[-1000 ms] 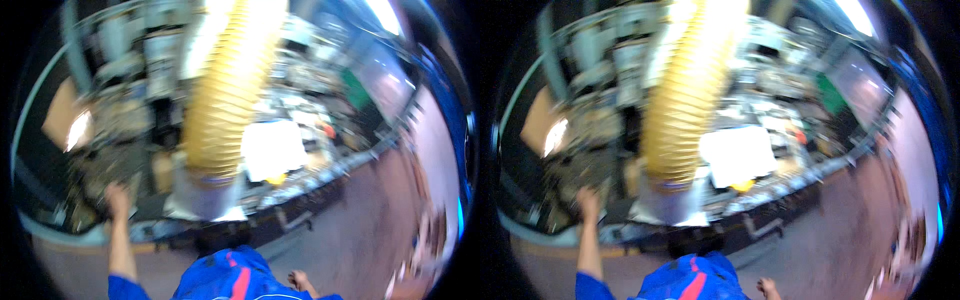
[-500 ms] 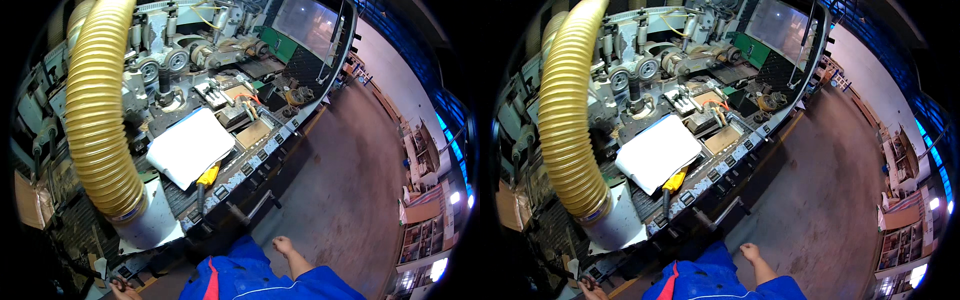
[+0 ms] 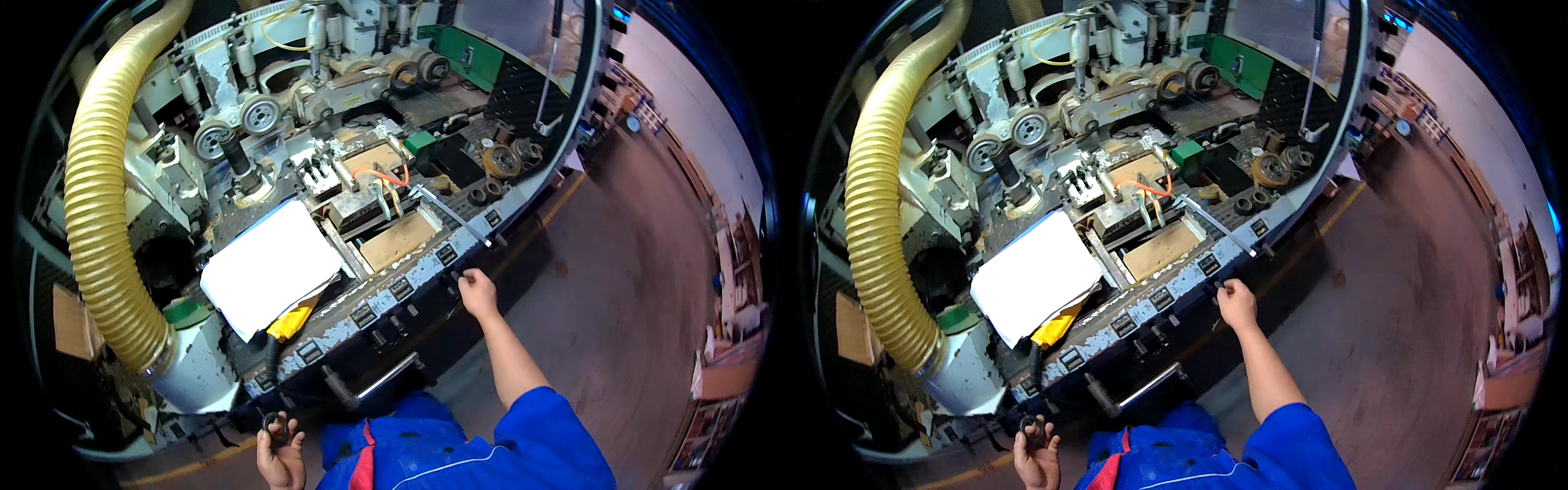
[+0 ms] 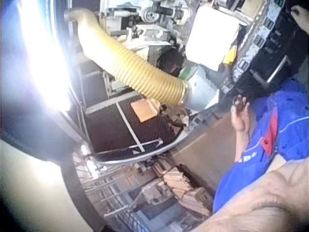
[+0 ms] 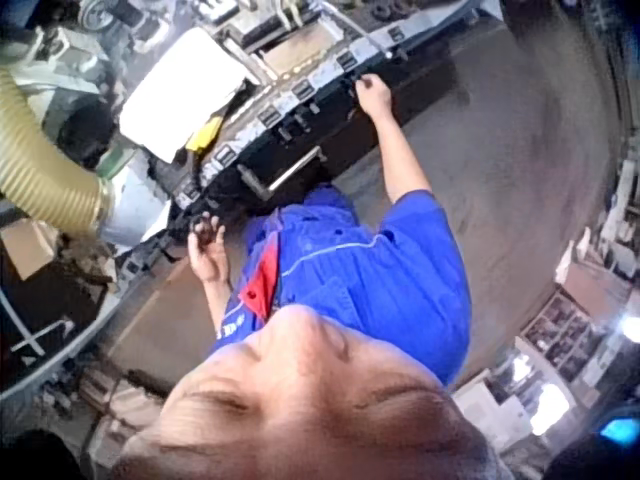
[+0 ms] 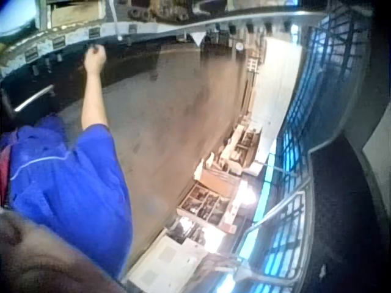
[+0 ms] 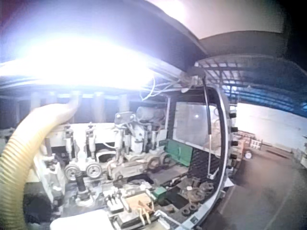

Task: The person uses a wrench to tighten bolts on a large industrial machine. They then retrieve a caliper and a metal ring from a drawer, measure the ring, and return to the machine to adjust a component and place the ring on a spindle.

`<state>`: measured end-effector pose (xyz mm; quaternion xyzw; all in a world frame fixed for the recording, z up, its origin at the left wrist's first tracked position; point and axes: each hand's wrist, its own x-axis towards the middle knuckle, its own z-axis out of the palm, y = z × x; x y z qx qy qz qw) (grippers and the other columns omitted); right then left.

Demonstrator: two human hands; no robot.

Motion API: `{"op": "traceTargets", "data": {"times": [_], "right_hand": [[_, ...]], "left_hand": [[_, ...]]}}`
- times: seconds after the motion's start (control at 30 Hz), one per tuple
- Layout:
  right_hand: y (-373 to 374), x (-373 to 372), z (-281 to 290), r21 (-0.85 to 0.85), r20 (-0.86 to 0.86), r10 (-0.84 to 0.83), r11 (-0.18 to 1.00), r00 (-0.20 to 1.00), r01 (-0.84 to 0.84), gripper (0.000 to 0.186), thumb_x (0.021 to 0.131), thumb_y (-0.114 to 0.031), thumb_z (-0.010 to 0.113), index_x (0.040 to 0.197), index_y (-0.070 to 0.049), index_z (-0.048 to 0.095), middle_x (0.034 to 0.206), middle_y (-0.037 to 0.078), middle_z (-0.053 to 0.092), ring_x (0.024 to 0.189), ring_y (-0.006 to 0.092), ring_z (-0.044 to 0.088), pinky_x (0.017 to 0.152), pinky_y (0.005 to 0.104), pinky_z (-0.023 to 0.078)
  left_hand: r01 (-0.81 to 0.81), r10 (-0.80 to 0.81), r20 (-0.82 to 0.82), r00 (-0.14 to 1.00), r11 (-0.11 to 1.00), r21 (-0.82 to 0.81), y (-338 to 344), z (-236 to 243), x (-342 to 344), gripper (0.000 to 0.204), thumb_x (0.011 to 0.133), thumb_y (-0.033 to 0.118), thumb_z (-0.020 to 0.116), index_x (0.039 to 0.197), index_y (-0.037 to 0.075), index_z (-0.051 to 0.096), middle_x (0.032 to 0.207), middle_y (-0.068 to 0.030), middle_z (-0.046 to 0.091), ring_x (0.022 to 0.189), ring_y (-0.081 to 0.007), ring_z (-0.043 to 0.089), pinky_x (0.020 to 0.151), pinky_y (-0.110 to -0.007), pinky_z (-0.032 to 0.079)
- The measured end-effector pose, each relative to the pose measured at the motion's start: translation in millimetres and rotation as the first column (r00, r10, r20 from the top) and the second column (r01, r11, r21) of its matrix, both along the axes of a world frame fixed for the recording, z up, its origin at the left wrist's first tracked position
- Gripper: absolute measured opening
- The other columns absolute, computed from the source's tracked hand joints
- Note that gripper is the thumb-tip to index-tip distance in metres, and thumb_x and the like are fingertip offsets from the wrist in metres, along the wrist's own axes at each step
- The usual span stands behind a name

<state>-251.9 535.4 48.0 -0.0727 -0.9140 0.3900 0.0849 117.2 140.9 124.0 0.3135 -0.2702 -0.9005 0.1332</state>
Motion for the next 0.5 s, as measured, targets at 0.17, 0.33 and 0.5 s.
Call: {"op": "traceTargets", "data": {"times": [0.17,0.33,0.5], "right_hand": [[15.3,-88.6,17.9,0.407,-0.021,0.120,0.908,0.993,-0.101,0.036,0.085,-0.025,0.071,0.115,-0.006,0.070,0.118,0.020,0.070,0.112,0.0400,0.065,0.098,0.0494,0.052],[17.5,-145.8,8.4,0.522,0.157,0.108,0.834,0.982,-0.175,0.049,0.086,-0.028,0.073,0.128,-0.006,0.062,0.136,0.016,0.061,0.130,0.0375,0.053,0.108,0.0512,0.045],[9.5,-193.1,13.8,0.599,0.232,0.200,0.742,0.952,-0.302,0.043,0.089,-0.023,0.069,0.128,-0.008,0.060,0.133,0.016,0.060,0.127,0.0366,0.055,0.103,0.0504,0.048]], "left_hand": [[0.071,-0.089,-0.055,0.995,0.960,-0.272,60.8,81.5,-41.6,0.028,0.106,0.027,0.056,0.120,0.005,0.066,0.139,-0.0151,0.062,0.122,-0.0325,0.066,0.092,-0.045,0.058],[0.072,-0.103,-0.075,0.992,0.939,-0.338,95.5,85.4,-76.8,0.027,0.104,0.019,0.060,0.121,-0.001,0.066,0.140,-0.0197,0.060,0.121,-0.0333,0.066,0.095,-0.046,0.058],[-0.032,-0.002,-0.087,0.996,0.920,-0.391,150.9,105.4,-99.6,0.024,0.100,0.008,0.064,0.120,-0.005,0.064,0.140,-0.0203,0.060,0.123,-0.0335,0.065,0.099,-0.047,0.058]]}}
